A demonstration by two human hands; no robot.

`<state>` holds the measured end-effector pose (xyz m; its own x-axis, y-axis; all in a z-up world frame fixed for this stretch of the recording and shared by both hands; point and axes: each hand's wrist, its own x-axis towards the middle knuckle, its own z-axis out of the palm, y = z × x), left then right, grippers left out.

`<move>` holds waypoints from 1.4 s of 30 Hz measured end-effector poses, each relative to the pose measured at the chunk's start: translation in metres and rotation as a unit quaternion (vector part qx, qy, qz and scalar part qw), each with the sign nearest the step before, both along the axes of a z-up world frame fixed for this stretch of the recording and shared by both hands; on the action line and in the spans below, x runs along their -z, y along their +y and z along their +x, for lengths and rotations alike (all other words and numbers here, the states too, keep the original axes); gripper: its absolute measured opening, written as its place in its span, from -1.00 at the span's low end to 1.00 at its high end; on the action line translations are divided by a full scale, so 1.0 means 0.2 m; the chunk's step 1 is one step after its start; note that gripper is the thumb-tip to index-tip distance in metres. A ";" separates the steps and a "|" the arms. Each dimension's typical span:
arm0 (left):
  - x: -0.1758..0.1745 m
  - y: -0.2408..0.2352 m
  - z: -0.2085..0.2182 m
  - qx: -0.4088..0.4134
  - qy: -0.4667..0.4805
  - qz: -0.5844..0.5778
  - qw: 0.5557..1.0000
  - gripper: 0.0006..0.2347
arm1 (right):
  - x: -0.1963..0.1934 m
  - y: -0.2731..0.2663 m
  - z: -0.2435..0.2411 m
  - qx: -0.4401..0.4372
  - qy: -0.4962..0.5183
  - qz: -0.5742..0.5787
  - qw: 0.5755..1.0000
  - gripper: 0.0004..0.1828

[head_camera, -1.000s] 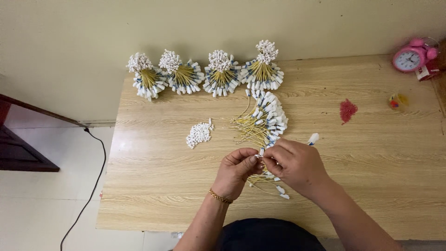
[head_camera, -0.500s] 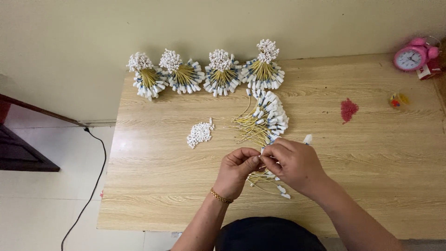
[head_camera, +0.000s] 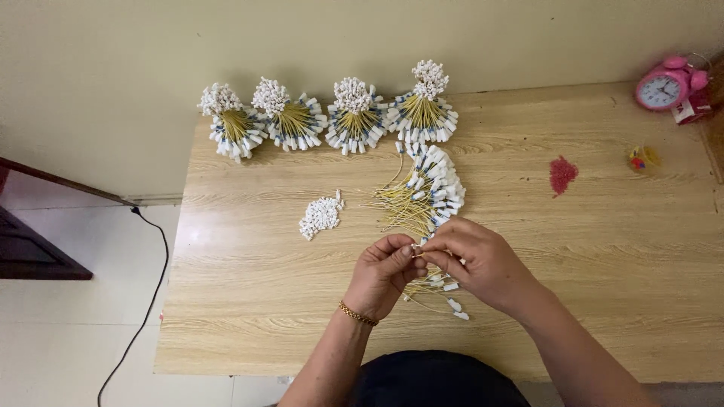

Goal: Assembling small white plastic caps onto the ends of thin yellow wires

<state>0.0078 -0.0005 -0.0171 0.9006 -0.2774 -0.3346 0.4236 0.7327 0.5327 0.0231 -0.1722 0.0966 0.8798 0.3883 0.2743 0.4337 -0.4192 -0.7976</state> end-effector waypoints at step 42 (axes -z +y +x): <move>0.68 0.08 -0.02 0.031 -0.001 0.337 0.941 -0.89 | 0.79 0.00 -0.01 0.009 0.145 -0.155 0.977 -0.88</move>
